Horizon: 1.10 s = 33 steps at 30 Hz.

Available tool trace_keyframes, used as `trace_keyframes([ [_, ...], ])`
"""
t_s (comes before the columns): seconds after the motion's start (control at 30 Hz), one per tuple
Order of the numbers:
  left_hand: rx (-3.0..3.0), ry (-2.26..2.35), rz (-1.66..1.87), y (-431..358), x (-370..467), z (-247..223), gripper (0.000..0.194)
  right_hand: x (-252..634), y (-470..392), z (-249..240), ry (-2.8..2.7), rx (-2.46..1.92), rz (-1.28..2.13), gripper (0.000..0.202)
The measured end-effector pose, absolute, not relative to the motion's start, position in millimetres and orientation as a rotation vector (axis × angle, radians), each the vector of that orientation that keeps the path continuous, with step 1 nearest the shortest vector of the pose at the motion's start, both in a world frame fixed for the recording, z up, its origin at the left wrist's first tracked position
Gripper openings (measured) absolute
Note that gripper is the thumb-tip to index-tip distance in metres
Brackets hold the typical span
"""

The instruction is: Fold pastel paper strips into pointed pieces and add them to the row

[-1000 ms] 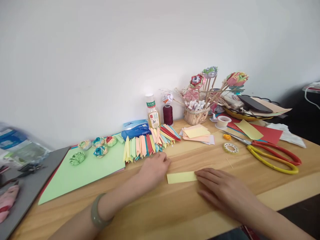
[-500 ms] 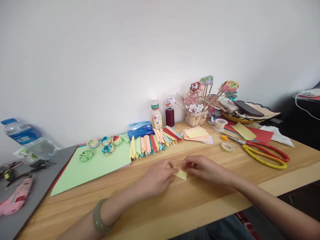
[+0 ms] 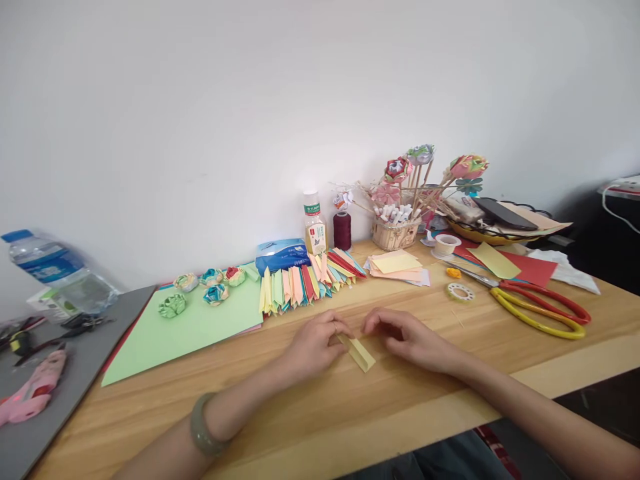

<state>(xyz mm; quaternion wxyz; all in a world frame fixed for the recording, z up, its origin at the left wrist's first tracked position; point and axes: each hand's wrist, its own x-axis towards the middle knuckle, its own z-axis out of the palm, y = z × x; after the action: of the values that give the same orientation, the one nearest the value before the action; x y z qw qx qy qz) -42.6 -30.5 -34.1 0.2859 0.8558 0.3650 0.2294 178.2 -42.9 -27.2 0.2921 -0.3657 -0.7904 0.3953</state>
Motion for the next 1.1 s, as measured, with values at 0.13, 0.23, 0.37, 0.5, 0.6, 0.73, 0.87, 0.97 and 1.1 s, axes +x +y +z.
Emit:
trace_keyframes([
  [0.13, 2.257, 0.915, 0.665, -29, -43, -33, 0.020, 174, -51, -22, -2.277, -0.843, 0.963, 0.043],
  [0.23, 2.257, 0.857, 0.686, -29, -43, -33, 0.021, 173, -52, -24, -2.398, -0.781, 0.767, 0.019],
  [0.37, 2.371, 0.818, 0.712, -34, -46, -38, 0.023, 175, -51, -29, -2.426, -0.758, 0.621, 0.017],
  [0.5, 2.830, 0.726, 0.768, -43, -49, -44, 0.026, 176, -51, -30, -2.496, -0.795, 0.542, 0.017],
  [0.6, 3.011, 0.627, 0.832, -46, -49, -44, 0.024, 176, -53, -29, -2.546, -0.821, 0.523, 0.015],
  [0.73, 3.184, 0.517, 0.914, -48, -50, -44, 0.028, 174, -55, -29, -2.521, -0.913, 0.568, 0.015],
  [0.87, 3.265, 0.438, 0.918, -52, -51, -45, 0.028, 167, -56, -29, -2.442, -1.097, 0.629, 0.013],
  [0.97, 3.309, 0.454, 0.876, -54, -51, -46, 0.027, 162, -55, -30, -2.411, -1.187, 0.632, 0.012],
  [1.1, 3.307, 0.475, 0.831, -54, -51, -46, 0.027, 159, -55, -31, -2.391, -1.252, 0.636, 0.009],
])
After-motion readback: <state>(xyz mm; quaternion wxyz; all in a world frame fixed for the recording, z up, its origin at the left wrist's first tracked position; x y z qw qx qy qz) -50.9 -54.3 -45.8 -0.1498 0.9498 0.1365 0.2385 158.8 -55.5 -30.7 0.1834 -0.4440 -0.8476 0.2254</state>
